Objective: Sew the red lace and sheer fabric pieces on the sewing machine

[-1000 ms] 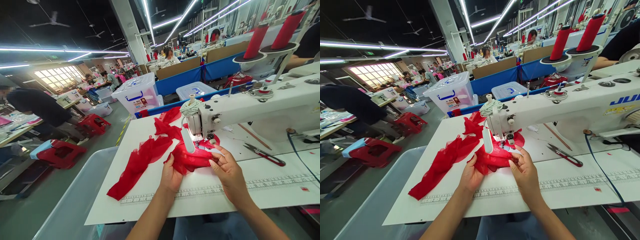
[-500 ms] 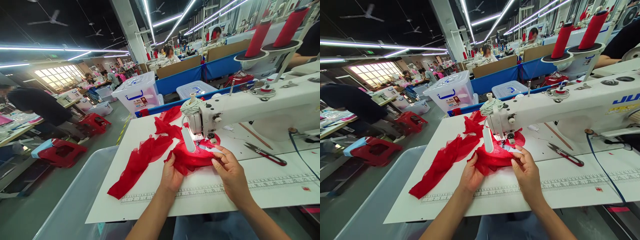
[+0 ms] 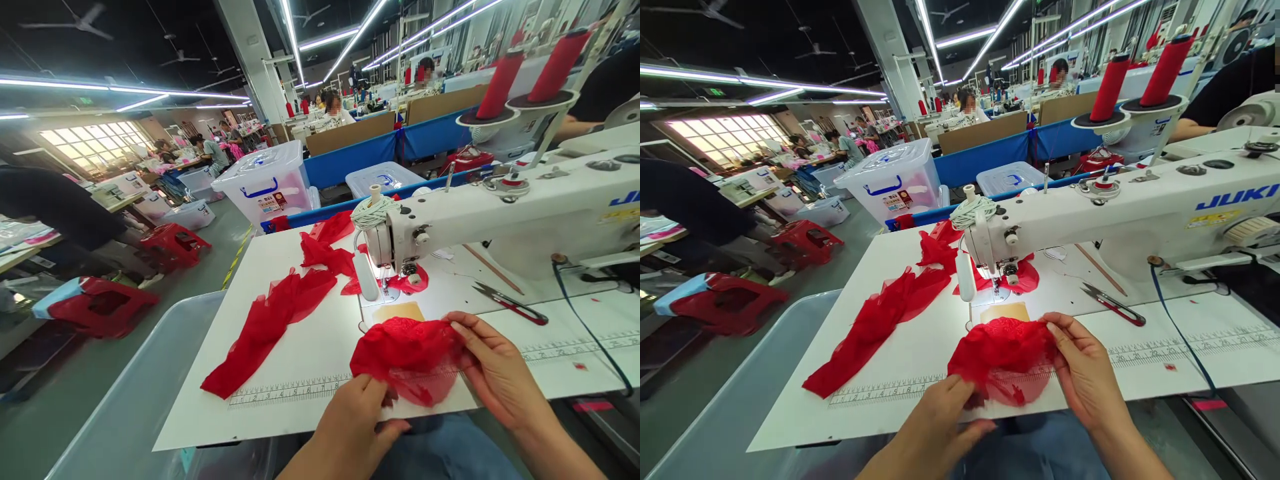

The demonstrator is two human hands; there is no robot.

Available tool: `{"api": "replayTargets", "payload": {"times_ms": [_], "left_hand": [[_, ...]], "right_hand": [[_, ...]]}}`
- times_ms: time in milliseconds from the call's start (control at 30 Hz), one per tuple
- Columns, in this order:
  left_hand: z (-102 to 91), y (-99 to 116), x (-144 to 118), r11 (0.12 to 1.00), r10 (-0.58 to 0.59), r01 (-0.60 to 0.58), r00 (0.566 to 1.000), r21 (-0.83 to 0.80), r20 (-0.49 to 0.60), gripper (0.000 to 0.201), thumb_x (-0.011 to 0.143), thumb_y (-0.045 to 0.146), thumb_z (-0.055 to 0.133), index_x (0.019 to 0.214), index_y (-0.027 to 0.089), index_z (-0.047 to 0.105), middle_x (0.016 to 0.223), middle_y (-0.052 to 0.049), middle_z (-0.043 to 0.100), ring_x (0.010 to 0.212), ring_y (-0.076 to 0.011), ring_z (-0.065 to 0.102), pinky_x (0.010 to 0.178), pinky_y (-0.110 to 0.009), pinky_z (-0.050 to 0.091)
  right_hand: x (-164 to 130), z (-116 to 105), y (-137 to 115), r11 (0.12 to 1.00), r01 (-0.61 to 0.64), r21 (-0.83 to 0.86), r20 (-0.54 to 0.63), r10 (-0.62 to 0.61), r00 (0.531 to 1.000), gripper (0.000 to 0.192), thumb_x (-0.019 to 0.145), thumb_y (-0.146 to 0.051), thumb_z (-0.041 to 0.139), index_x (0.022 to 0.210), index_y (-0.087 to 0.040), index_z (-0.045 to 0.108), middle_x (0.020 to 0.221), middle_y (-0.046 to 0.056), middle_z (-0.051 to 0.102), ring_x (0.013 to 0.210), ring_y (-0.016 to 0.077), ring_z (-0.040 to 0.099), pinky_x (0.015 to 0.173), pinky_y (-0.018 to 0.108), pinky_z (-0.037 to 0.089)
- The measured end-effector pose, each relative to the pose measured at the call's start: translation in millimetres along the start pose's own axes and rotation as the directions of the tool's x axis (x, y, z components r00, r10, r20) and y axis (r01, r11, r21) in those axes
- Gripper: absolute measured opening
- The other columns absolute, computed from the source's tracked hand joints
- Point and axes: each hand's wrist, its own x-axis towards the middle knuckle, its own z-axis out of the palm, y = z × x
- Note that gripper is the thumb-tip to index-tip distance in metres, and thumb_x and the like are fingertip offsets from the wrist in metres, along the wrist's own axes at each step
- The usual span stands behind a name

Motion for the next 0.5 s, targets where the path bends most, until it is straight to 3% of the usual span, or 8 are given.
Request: {"api": "replayTargets", "payload": {"times_ms": [33, 133, 200, 267, 333, 400, 433, 500], "left_hand": [[4.0, -2.2, 3.0, 0.976, 0.129, -0.101, 0.981, 0.192, -0.143, 0.012, 0.076, 0.011, 0.070, 0.079, 0.018, 0.060, 0.074, -0.003, 0.063, 0.066, -0.0186, 0.060, 0.059, -0.028, 0.051], [16.3, -8.9, 21.5, 0.798, 0.473, -0.202, 0.794, 0.568, -0.381, 0.016, 0.080, 0.006, 0.058, 0.093, 0.016, 0.060, 0.091, -0.010, 0.062, 0.083, -0.0235, 0.061, 0.073, -0.038, 0.055], [22.9, -12.8, 33.3, 0.753, 0.528, -0.269, 0.792, 0.601, -0.306, 0.031, 0.081, 0.009, 0.057, 0.111, 0.017, 0.059, 0.104, -0.012, 0.062, 0.094, -0.0259, 0.060, 0.080, -0.041, 0.054], [27.1, -15.9, 39.8, 0.798, 0.496, -0.346, 0.842, 0.493, -0.213, 0.028, 0.085, 0.011, 0.053, 0.110, 0.018, 0.062, 0.099, -0.010, 0.065, 0.088, -0.0237, 0.061, 0.075, -0.036, 0.055], [27.2, -17.7, 41.0, 0.914, 0.370, -0.311, 0.904, 0.261, -0.216, 0.020, 0.089, 0.014, 0.049, 0.092, 0.020, 0.067, 0.084, -0.008, 0.066, 0.077, -0.0208, 0.060, 0.069, -0.032, 0.053], [21.9, -17.7, 40.3, 0.987, 0.099, -0.127, 0.962, -0.098, -0.255, 0.022, 0.090, 0.020, 0.052, 0.075, 0.022, 0.067, 0.074, -0.006, 0.065, 0.070, -0.0188, 0.059, 0.069, -0.029, 0.051], [17.3, -16.9, 40.3, 0.949, -0.076, -0.004, 0.968, -0.316, -0.240, 0.021, 0.089, 0.025, 0.057, 0.070, 0.022, 0.067, 0.071, -0.005, 0.065, 0.068, -0.0180, 0.058, 0.069, -0.028, 0.050], [6.3, -14.4, 42.1, 0.651, -0.377, 0.192, 0.921, -0.735, -0.094, 0.020, 0.084, 0.035, 0.067, 0.070, 0.020, 0.067, 0.070, -0.003, 0.065, 0.066, -0.0169, 0.059, 0.068, -0.026, 0.050]], "right_hand": [[-1.6, 0.4, 0.1, 1.000, -0.016, 0.013, -0.009, 0.016, 1.000, 0.037, 0.050, -0.038, 0.089, 0.078, -0.020, 0.073, 0.075, 0.001, 0.069, 0.061, 0.0137, 0.063, 0.053, 0.022, 0.054], [-6.9, 4.1, -0.3, 0.997, -0.070, 0.043, -0.017, 0.071, 0.997, 0.038, 0.050, -0.039, 0.089, 0.079, -0.021, 0.074, 0.076, 0.001, 0.071, 0.061, 0.0125, 0.063, 0.053, 0.020, 0.055], [-9.4, 6.2, -1.0, 0.997, -0.063, 0.048, -0.025, 0.065, 0.998, 0.038, 0.050, -0.040, 0.089, 0.080, -0.021, 0.074, 0.078, 0.002, 0.071, 0.062, 0.0126, 0.064, 0.055, 0.020, 0.056], [-9.9, 6.9, -1.5, 0.998, -0.032, 0.050, -0.039, 0.034, 0.999, 0.038, 0.050, -0.040, 0.090, 0.079, -0.021, 0.074, 0.079, 0.002, 0.072, 0.067, 0.0148, 0.066, 0.060, 0.022, 0.058], [-8.2, 6.4, -1.4, 0.999, 0.001, 0.042, -0.046, 0.001, 0.999, 0.038, 0.049, -0.041, 0.090, 0.078, -0.022, 0.074, 0.081, 0.004, 0.072, 0.073, 0.0182, 0.069, 0.066, 0.026, 0.060], [-5.6, 5.9, -0.6, 0.999, 0.024, 0.022, -0.040, -0.023, 0.999, 0.039, 0.049, -0.043, 0.089, 0.078, -0.022, 0.074, 0.084, 0.005, 0.073, 0.077, 0.0209, 0.070, 0.072, 0.031, 0.061], [-4.7, 5.7, 0.3, 0.999, 0.033, 0.011, -0.029, -0.032, 0.999, 0.040, 0.050, -0.044, 0.089, 0.080, -0.023, 0.074, 0.086, 0.005, 0.074, 0.080, 0.0221, 0.070, 0.075, 0.033, 0.061], [-5.0, 5.6, 3.3, 0.997, 0.070, -0.027, 0.004, -0.070, 0.998, 0.046, 0.054, -0.048, 0.086, 0.092, -0.025, 0.072, 0.094, 0.006, 0.074, 0.092, 0.0239, 0.069, 0.082, 0.034, 0.059]]}}
